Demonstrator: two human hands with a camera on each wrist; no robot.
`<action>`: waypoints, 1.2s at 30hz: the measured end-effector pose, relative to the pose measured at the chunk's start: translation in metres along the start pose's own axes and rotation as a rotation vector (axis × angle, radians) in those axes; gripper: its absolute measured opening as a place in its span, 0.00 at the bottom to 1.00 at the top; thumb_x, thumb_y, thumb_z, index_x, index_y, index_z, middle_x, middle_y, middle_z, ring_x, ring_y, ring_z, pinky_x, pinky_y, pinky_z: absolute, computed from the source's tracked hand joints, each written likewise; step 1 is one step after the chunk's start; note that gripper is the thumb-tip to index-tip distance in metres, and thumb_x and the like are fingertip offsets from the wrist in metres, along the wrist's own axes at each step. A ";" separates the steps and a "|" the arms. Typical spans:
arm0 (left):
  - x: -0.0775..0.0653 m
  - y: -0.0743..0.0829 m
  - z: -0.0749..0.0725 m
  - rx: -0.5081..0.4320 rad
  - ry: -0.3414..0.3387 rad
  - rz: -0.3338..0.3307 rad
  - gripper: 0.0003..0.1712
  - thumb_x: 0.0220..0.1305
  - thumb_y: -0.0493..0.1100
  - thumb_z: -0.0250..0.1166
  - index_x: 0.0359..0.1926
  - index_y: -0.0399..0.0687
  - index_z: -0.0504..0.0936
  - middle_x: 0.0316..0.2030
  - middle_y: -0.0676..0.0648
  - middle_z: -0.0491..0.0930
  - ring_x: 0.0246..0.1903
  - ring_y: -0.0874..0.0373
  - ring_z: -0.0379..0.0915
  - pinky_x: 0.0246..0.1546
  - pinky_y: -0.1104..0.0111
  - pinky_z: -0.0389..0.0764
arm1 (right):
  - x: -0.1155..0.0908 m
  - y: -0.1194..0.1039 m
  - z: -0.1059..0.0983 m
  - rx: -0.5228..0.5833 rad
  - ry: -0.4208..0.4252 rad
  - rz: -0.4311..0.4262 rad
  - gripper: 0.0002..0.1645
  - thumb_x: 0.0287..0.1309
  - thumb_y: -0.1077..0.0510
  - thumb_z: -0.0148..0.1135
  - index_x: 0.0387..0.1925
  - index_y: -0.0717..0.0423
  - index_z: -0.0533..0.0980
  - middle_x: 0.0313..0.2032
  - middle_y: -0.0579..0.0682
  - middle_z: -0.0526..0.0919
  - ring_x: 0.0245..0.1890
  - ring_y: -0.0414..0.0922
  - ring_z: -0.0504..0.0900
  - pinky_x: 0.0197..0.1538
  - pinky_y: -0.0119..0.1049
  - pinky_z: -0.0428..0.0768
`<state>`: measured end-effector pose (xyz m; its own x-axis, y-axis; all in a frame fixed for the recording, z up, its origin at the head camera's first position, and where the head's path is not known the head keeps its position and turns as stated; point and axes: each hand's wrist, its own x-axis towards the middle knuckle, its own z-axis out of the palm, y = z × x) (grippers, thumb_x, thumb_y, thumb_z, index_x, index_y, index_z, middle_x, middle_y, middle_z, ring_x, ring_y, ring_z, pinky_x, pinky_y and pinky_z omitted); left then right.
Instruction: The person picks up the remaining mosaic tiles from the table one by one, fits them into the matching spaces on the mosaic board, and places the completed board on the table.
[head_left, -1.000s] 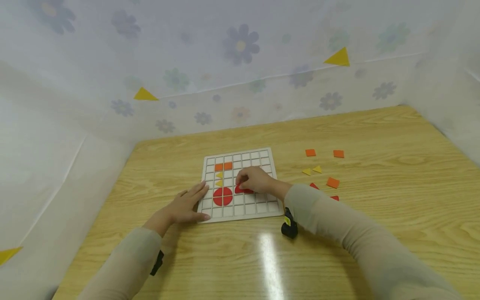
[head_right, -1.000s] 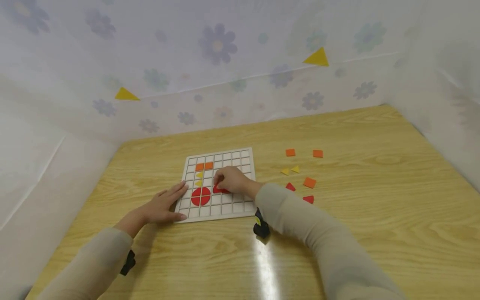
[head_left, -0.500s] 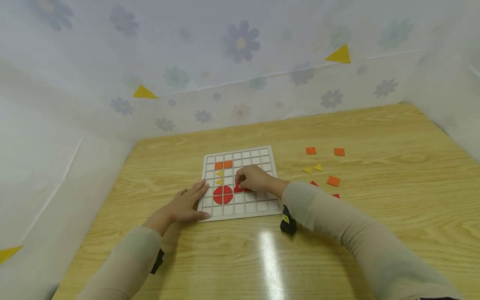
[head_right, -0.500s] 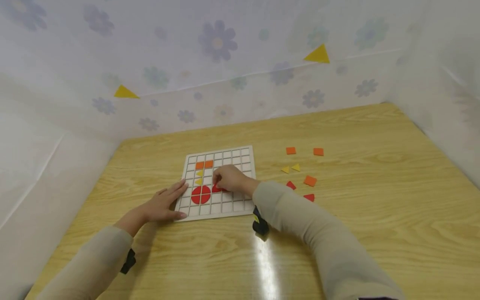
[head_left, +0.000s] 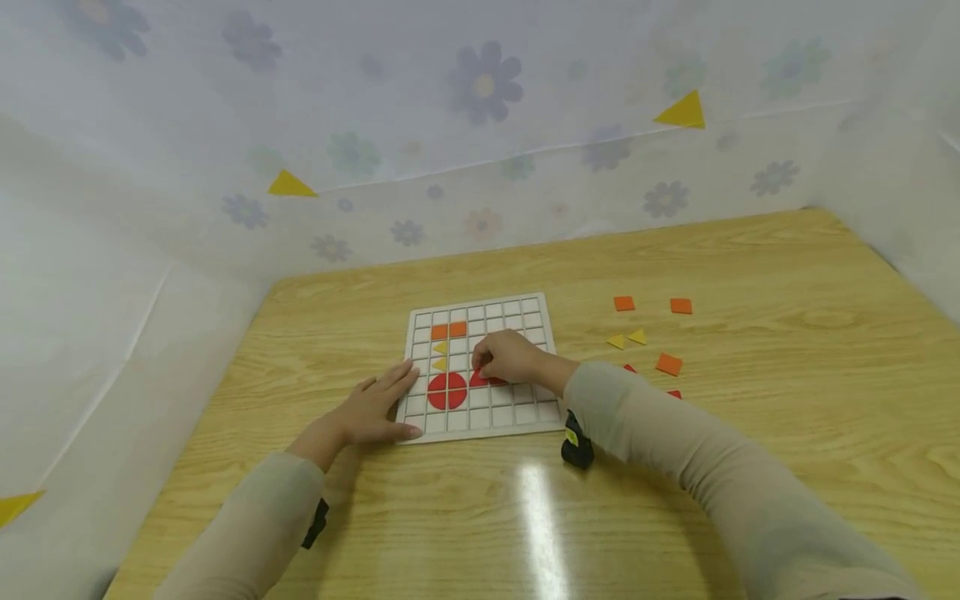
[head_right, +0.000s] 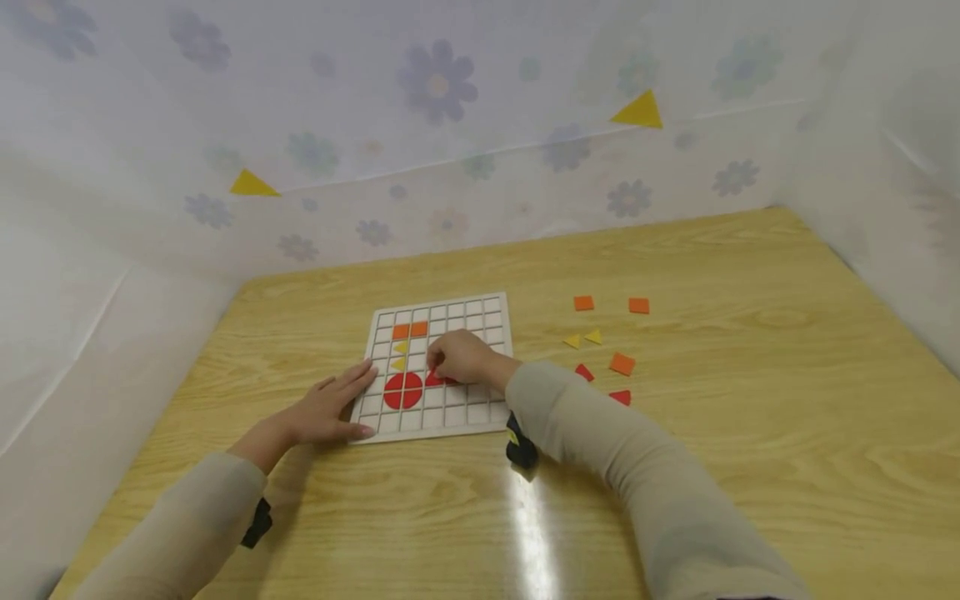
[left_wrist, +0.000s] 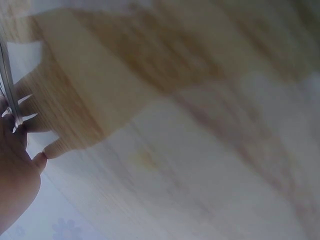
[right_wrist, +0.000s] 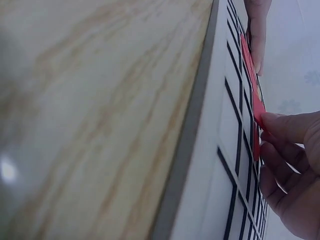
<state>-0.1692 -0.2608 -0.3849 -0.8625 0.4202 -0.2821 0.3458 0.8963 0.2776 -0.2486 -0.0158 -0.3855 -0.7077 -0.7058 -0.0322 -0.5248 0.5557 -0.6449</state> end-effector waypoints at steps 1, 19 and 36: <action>0.000 0.000 0.000 -0.001 -0.001 -0.001 0.52 0.48 0.67 0.55 0.66 0.47 0.44 0.66 0.46 0.38 0.63 0.51 0.32 0.57 0.51 0.40 | 0.000 0.000 0.000 -0.005 -0.002 0.000 0.03 0.48 0.64 0.60 0.26 0.54 0.78 0.26 0.42 0.76 0.29 0.38 0.72 0.35 0.30 0.71; 0.000 0.003 -0.001 0.009 -0.016 -0.022 0.52 0.48 0.68 0.55 0.66 0.47 0.44 0.66 0.47 0.37 0.63 0.52 0.32 0.58 0.53 0.40 | -0.009 -0.002 -0.004 0.084 0.032 0.035 0.08 0.52 0.61 0.57 0.36 0.57 0.76 0.30 0.45 0.76 0.33 0.40 0.73 0.37 0.33 0.71; 0.002 0.003 -0.002 0.003 -0.016 -0.024 0.53 0.47 0.67 0.55 0.66 0.48 0.44 0.66 0.47 0.38 0.63 0.52 0.33 0.58 0.52 0.40 | -0.028 0.010 -0.026 0.184 0.083 0.009 0.09 0.52 0.62 0.56 0.36 0.61 0.75 0.30 0.46 0.78 0.31 0.40 0.75 0.35 0.33 0.72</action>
<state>-0.1704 -0.2577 -0.3822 -0.8645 0.4011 -0.3030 0.3264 0.9063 0.2683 -0.2466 0.0207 -0.3709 -0.7528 -0.6579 0.0198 -0.4283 0.4669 -0.7737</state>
